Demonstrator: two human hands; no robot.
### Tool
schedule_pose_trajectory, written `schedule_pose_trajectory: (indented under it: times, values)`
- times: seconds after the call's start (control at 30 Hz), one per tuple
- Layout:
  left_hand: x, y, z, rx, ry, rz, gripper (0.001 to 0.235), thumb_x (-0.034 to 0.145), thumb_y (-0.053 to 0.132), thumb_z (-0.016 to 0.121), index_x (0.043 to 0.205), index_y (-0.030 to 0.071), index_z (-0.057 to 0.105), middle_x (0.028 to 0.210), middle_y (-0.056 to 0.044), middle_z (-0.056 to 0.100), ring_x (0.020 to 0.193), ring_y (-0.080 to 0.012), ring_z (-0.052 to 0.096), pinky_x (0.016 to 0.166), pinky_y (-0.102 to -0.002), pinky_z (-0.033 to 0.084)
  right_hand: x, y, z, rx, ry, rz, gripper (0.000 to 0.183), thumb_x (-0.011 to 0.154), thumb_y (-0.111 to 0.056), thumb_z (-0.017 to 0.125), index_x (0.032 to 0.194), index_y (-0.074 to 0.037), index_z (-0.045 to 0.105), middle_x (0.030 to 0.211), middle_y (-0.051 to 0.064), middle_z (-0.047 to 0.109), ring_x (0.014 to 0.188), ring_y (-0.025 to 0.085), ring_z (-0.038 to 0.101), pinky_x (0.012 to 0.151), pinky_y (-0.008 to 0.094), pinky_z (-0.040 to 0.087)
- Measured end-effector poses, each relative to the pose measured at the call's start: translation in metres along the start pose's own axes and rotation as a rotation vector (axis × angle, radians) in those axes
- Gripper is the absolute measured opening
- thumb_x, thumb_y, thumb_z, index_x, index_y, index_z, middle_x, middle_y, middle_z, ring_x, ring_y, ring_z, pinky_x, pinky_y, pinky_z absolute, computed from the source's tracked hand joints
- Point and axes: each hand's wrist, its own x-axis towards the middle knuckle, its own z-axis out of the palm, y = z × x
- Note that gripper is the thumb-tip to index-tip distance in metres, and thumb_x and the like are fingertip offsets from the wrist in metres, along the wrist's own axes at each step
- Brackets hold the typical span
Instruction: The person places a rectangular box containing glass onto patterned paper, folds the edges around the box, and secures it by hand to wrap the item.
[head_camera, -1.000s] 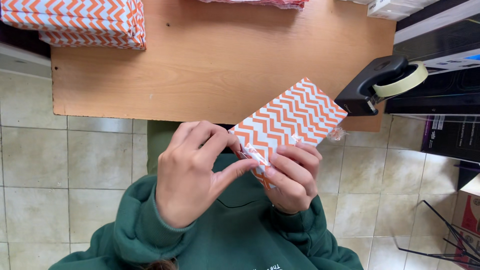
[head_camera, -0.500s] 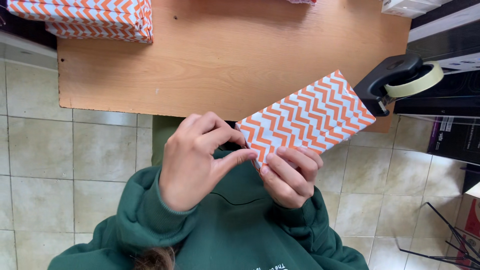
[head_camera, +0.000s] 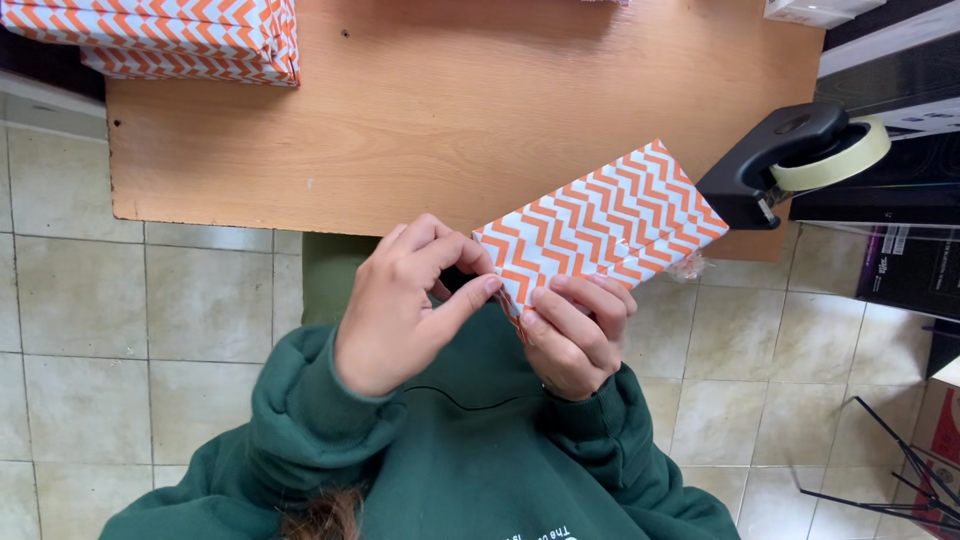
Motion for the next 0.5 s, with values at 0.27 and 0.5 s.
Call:
schedule_pose_trajectory:
  times: [0.27,0.5]
  values:
    - [-0.007,0.005,0.027,0.091,0.174,0.092,0.009,0.099,0.023,0.063,0.096,0.014,0.063,0.09,0.0,0.064,0.079,-0.0234,0.062,0.071,-0.039,0.048,-0.005,-0.001,0.014,-0.08,0.071,0.084,0.01,0.096,-0.013,0.073,0.097,-0.015,0.063,0.101,0.002,0.071,0.088,0.026,0.068,0.087,0.043,0.052]
    - [-0.005,0.007,0.035,0.096,0.281,0.149,0.009,0.1,0.02,0.067,0.092,0.015,0.066,0.078,-0.002,0.06,0.073,-0.023,0.066,0.065,-0.034,0.058,-0.01,0.001,0.023,-0.116,0.265,0.077,0.019,0.095,-0.012,0.074,0.077,-0.015,0.077,0.079,0.006,0.077,0.077,0.03,0.07,0.086,0.048,0.05]
